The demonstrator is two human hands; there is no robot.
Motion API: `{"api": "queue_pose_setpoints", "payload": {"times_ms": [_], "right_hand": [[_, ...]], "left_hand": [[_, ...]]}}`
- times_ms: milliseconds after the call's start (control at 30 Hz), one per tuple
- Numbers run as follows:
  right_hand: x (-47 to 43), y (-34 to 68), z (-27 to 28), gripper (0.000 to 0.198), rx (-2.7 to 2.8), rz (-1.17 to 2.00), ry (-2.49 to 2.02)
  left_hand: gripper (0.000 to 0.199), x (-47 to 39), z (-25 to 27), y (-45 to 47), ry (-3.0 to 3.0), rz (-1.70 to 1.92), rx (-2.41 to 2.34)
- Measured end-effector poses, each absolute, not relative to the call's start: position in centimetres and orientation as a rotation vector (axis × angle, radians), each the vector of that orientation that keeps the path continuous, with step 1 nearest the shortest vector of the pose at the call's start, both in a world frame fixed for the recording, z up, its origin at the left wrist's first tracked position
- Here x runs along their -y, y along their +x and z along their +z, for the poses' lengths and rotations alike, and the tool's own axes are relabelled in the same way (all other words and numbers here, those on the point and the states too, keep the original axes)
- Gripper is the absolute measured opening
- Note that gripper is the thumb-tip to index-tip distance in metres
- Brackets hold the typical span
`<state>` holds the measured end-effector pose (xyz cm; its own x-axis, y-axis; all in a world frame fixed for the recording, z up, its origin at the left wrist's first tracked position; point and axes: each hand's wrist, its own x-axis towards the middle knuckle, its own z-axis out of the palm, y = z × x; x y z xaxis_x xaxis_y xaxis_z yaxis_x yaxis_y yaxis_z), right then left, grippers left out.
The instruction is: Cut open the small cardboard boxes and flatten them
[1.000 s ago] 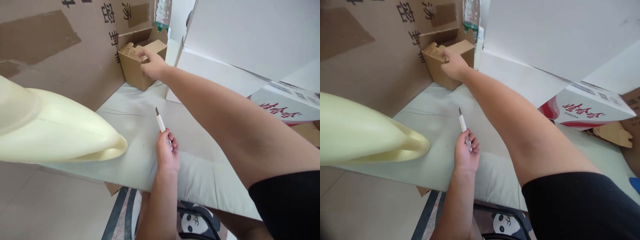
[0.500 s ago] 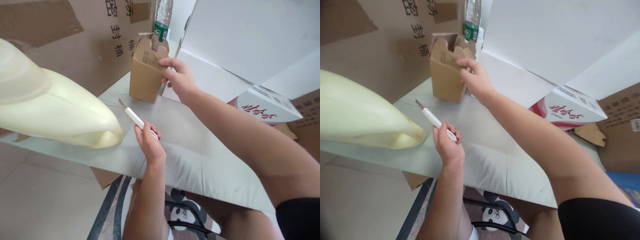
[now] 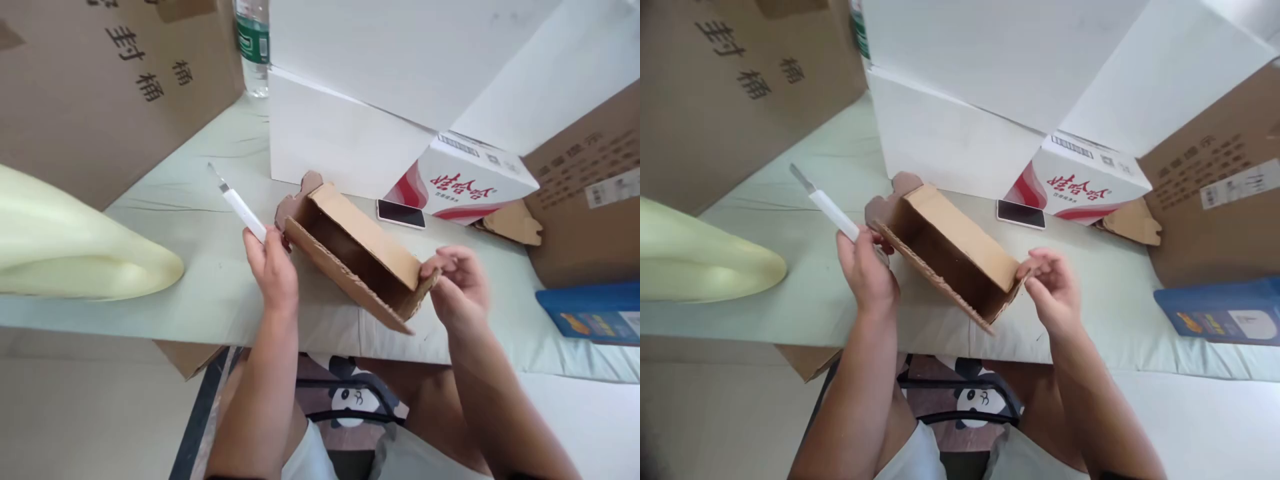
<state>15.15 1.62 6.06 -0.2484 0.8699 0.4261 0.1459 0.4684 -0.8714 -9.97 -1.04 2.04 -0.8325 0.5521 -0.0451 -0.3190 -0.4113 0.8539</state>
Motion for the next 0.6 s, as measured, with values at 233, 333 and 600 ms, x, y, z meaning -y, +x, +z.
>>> {"api": "queue_pose_setpoints", "payload": {"times_ms": [233,333,600], "right_hand": [[1.6,18.5,10.2,0.019,2.369,0.594,-0.593],[2.0,18.9,11.1,0.012,2.476,0.793,-0.456],[3.7,20.3,9.5,0.028,2.529,0.894,-0.473]], "left_hand": [[0.041,-0.1,3.3,-7.4,0.622,2.211,-1.164],[0.052,-0.5,4.3,-6.4,0.862,2.047,-1.106],[0.062,-0.3,5.0,-1.6,0.951,1.789,-1.076]]}}
